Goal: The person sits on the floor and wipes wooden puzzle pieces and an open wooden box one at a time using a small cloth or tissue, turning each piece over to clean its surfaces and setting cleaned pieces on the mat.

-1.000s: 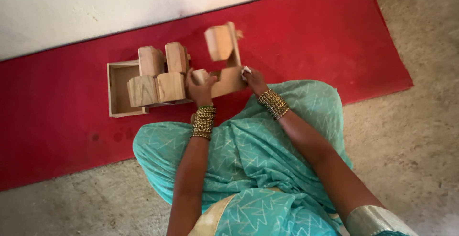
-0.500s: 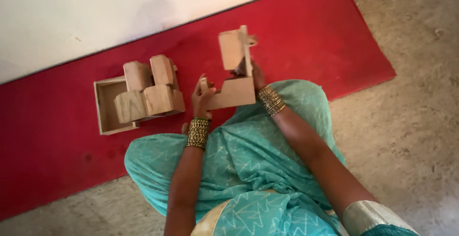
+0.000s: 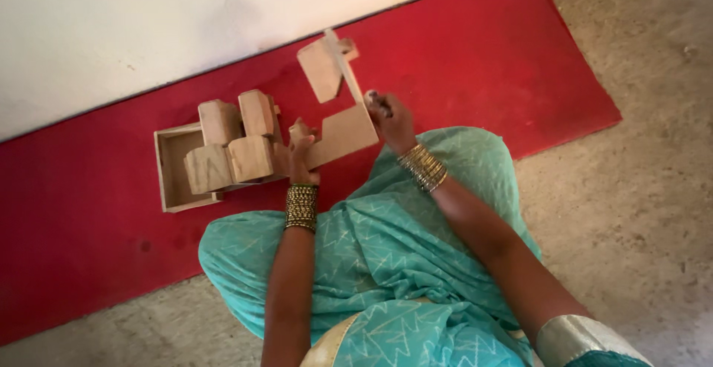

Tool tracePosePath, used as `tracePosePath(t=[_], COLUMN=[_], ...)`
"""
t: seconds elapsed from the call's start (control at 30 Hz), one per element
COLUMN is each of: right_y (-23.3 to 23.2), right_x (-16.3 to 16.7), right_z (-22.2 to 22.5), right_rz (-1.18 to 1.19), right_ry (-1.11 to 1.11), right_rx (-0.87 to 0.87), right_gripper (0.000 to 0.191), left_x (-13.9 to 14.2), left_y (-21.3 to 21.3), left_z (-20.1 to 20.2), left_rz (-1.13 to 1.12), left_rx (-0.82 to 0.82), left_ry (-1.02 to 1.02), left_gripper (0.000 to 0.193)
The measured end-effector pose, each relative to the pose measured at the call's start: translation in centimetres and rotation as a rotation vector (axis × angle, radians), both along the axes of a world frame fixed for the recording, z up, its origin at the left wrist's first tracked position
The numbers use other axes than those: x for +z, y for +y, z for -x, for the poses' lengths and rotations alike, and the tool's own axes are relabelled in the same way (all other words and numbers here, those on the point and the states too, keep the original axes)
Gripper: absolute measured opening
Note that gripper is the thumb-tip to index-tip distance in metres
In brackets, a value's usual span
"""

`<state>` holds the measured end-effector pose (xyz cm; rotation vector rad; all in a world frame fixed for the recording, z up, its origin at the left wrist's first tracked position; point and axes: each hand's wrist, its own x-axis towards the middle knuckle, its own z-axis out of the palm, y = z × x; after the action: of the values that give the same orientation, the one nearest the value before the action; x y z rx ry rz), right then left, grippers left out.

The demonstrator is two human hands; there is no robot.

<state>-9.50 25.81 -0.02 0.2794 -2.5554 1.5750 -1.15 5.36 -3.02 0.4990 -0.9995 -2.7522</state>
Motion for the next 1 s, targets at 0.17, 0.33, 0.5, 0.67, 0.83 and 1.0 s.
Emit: tracePosePath(t=[0.17, 0.33, 0.5, 0.67, 0.83, 1.0], right_y=[1.7, 3.9, 5.9, 7.8, 7.9, 7.9], right_x=[0.7, 0.4, 0.6, 1.4, 1.6, 1.6], right_z=[2.4, 3.9, 4.7, 5.1, 4.7, 4.7], right_rz=[0.782, 0.599, 0.665, 0.919, 0.673, 0.645], right_ry=[-0.054, -0.307, -0.111, 0.021, -0.174, -0.284], right_rx=[0.111, 0.067, -0.031, 0.184, 0.157, 0.135], right_gripper=[0.031, 0.021, 0.024, 0.019, 0.023, 0.025], left_x=[1.2, 1.4, 1.1, 0.7, 1.2, 2.2], left_y=[1.2, 1.7, 0.6, -0.5, 0.0, 0.5], left_z=[-0.1, -0.2, -0.6, -0.4, -0.4, -0.8], left_rz=[0.233, 0.220, 0.240, 0.426, 0.654, 0.610], left_rx=[-0.154, -0.220, -0.258, -0.262, -0.221, -0.203], left_ry=[0.131, 0.241, 0.348, 0.367, 0.284, 0.214], left_gripper=[0.088, 0.096, 0.103, 0.107, 0.106, 0.105])
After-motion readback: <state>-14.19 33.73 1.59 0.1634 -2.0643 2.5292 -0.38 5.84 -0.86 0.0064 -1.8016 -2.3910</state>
